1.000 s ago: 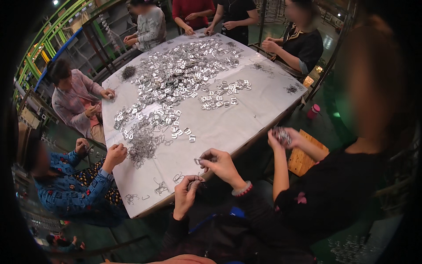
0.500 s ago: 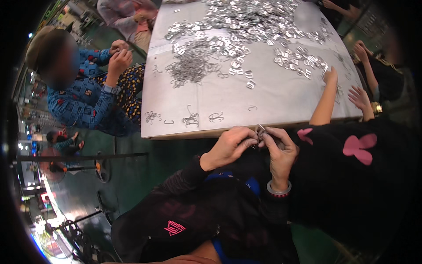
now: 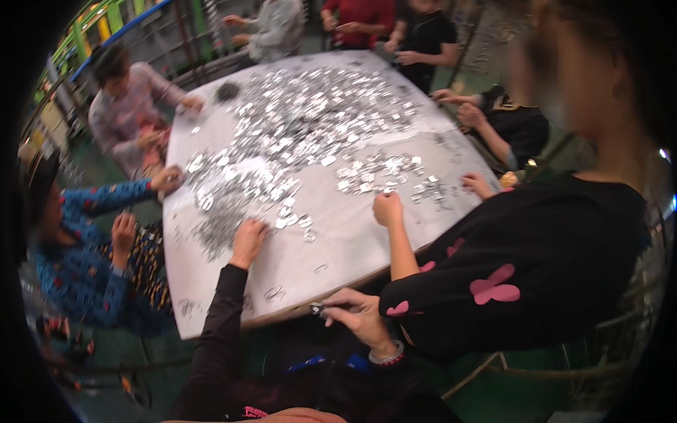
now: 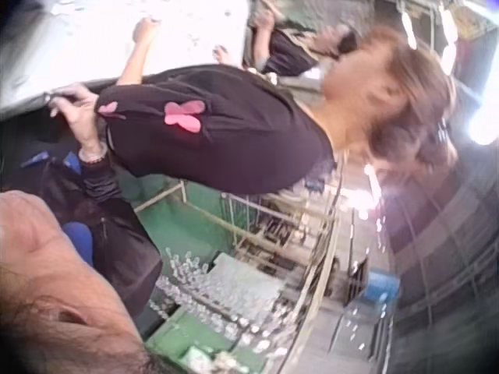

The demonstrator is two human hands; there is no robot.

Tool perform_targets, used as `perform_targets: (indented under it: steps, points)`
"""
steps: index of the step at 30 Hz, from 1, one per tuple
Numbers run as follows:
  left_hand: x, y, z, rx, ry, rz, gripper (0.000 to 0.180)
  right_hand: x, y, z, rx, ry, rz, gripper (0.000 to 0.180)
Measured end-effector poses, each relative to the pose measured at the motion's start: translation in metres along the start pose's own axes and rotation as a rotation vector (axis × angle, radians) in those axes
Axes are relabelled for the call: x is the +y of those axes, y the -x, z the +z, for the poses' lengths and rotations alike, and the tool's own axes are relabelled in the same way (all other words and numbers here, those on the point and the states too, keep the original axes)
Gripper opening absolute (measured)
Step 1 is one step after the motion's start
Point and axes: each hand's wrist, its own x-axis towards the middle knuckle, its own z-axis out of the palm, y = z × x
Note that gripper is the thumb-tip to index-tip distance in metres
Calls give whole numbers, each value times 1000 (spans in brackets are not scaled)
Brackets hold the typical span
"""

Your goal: The person repeatedly picks small metal keychain components from a table, attaches them to metal rings, and hangs the assembled keychains on a nearby hanging rack. The process is repeated continuously with coworkers also assembling keychains at the same table.

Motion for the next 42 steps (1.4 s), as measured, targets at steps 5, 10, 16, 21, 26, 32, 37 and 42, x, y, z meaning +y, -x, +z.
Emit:
perform_targets:
  steps: [5, 10, 16, 21, 26, 32, 37, 42]
  points:
    - [-9, 11, 14, -55, -76, -4, 7, -5, 7, -9, -59, -83, -71, 13]
    - [18, 26, -8, 123, 97, -39, 6, -4, 20, -13, -1, -10, 38, 13]
    - [137, 75, -66, -121, 849, -227, 8, 8, 23, -5, 110, 32, -1, 12]
    - [201, 105, -88, -265, 1030, 55, 10, 17, 26, -3, 190, 26, -28, 14]
    - [214, 111, -83, -204, 859, 58, 12, 16, 29, -1, 179, 66, -100, 12]
    - [204, 113, -70, -215, 910, 35, 15, 14, 24, -12, 112, 211, -153, 15]
    - [196, 120, -71, -246, 959, -93, 11, 37, -56, -43, 130, 291, -6, 19]
    - [195, 127, -72, -253, 945, -168, 9, 120, -168, -37, 101, 1092, -442, 26]
